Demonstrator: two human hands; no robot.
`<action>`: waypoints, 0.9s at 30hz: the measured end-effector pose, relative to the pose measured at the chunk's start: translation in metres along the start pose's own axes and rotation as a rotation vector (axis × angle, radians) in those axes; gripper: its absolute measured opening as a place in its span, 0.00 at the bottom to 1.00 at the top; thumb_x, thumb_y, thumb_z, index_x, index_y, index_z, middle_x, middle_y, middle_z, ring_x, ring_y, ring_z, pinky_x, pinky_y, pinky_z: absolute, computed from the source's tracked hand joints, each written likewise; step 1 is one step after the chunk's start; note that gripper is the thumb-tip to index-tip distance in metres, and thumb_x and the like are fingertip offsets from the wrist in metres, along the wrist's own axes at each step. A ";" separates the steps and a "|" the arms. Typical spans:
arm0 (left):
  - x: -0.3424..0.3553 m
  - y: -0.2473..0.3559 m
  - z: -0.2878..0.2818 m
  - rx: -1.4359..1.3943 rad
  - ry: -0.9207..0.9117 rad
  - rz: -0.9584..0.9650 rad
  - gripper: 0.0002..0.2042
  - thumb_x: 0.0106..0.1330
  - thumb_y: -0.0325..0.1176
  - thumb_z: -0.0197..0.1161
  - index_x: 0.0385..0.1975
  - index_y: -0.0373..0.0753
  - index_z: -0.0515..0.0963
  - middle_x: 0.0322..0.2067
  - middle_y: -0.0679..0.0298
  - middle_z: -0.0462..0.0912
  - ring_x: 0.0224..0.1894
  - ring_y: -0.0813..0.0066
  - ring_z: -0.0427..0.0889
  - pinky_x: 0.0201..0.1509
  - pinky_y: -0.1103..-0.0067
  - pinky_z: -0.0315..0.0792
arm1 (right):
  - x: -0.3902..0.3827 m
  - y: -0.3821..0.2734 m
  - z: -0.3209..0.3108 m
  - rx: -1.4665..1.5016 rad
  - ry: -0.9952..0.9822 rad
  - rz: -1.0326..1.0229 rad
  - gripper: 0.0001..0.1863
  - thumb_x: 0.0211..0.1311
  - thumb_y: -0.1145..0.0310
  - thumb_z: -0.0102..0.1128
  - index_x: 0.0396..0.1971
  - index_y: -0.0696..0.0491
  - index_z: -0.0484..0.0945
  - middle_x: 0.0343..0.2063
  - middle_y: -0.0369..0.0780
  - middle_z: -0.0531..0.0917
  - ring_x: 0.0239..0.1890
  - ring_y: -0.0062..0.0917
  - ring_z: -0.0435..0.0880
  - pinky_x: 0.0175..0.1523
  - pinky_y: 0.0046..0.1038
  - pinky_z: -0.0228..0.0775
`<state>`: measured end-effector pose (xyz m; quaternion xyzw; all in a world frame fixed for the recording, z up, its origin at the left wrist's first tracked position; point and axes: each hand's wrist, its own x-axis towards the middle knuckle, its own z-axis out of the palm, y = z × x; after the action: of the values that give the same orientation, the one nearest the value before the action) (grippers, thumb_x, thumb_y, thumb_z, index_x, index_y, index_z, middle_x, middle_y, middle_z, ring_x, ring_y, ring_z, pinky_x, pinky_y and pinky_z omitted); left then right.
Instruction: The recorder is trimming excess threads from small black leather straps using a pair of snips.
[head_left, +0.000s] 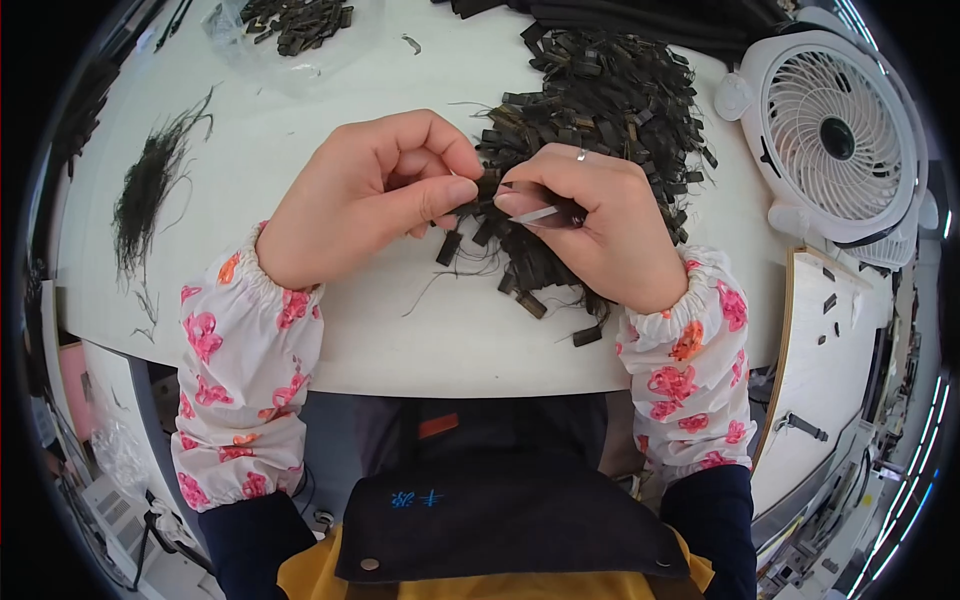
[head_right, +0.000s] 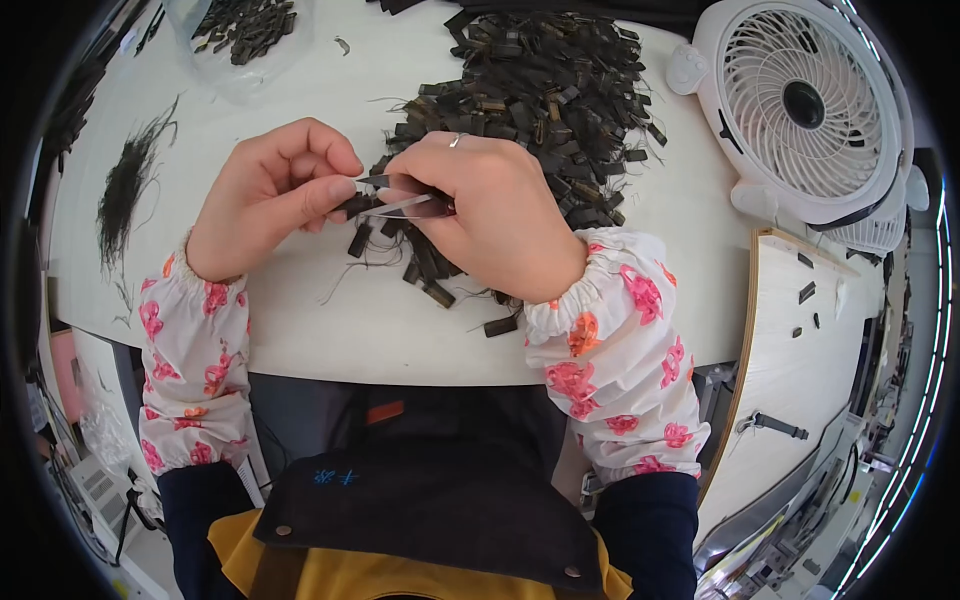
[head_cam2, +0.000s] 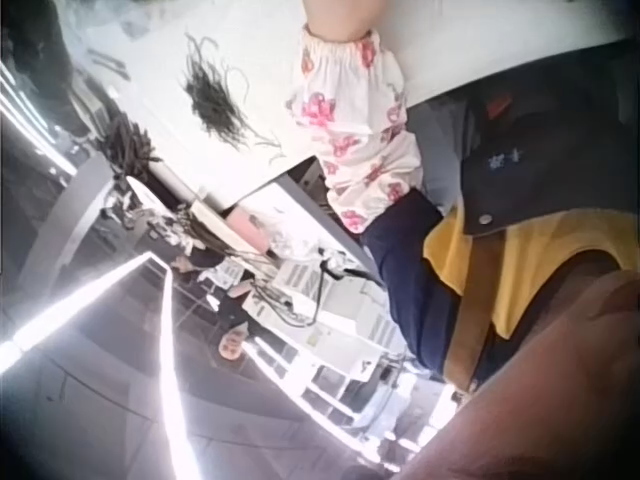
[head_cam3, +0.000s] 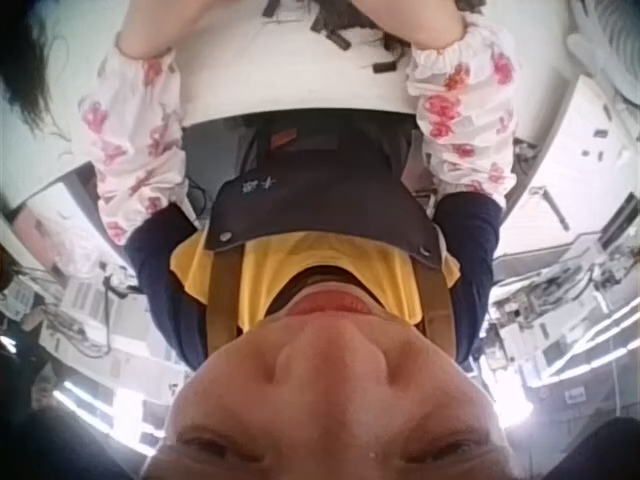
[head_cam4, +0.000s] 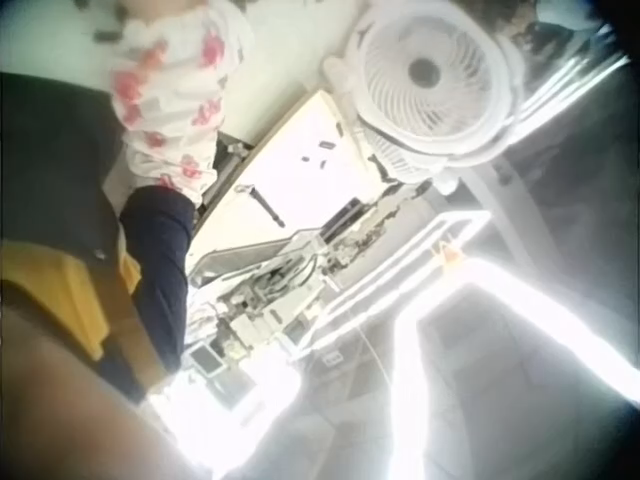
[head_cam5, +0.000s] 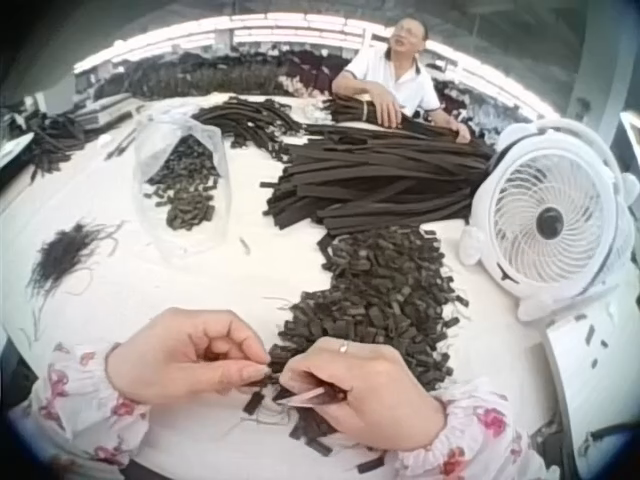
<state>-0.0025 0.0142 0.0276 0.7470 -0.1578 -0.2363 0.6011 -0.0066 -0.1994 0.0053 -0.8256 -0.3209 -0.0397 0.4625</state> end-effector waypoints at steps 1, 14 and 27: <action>0.000 0.000 -0.001 0.000 0.000 0.001 0.07 0.63 0.27 0.56 0.39 0.35 0.71 0.24 0.70 0.76 0.24 0.90 0.71 0.28 0.91 0.65 | 0.000 0.001 0.001 -0.001 0.000 -0.001 0.06 0.42 0.79 0.60 0.24 0.56 0.74 0.21 0.40 0.77 0.23 0.34 0.77 0.28 0.29 0.68; -0.002 -0.003 -0.001 0.290 -0.091 0.078 0.05 0.61 0.25 0.58 0.33 0.30 0.76 0.25 0.68 0.78 0.28 0.86 0.74 0.33 0.87 0.69 | -0.003 -0.004 -0.015 -0.004 -0.043 0.045 0.07 0.40 0.79 0.61 0.24 0.58 0.75 0.22 0.41 0.78 0.23 0.32 0.78 0.27 0.27 0.68; 0.017 -0.026 0.023 -0.338 0.169 0.176 0.07 0.69 0.33 0.50 0.40 0.37 0.68 0.29 0.68 0.77 0.24 0.88 0.70 0.29 0.89 0.67 | -0.008 0.003 0.018 -0.104 0.060 -0.086 0.06 0.43 0.77 0.62 0.25 0.55 0.76 0.28 0.37 0.78 0.25 0.32 0.80 0.28 0.27 0.72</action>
<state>-0.0022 -0.0077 -0.0047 0.6358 -0.1296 -0.1426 0.7474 -0.0154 -0.1904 -0.0104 -0.8324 -0.3394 -0.1007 0.4263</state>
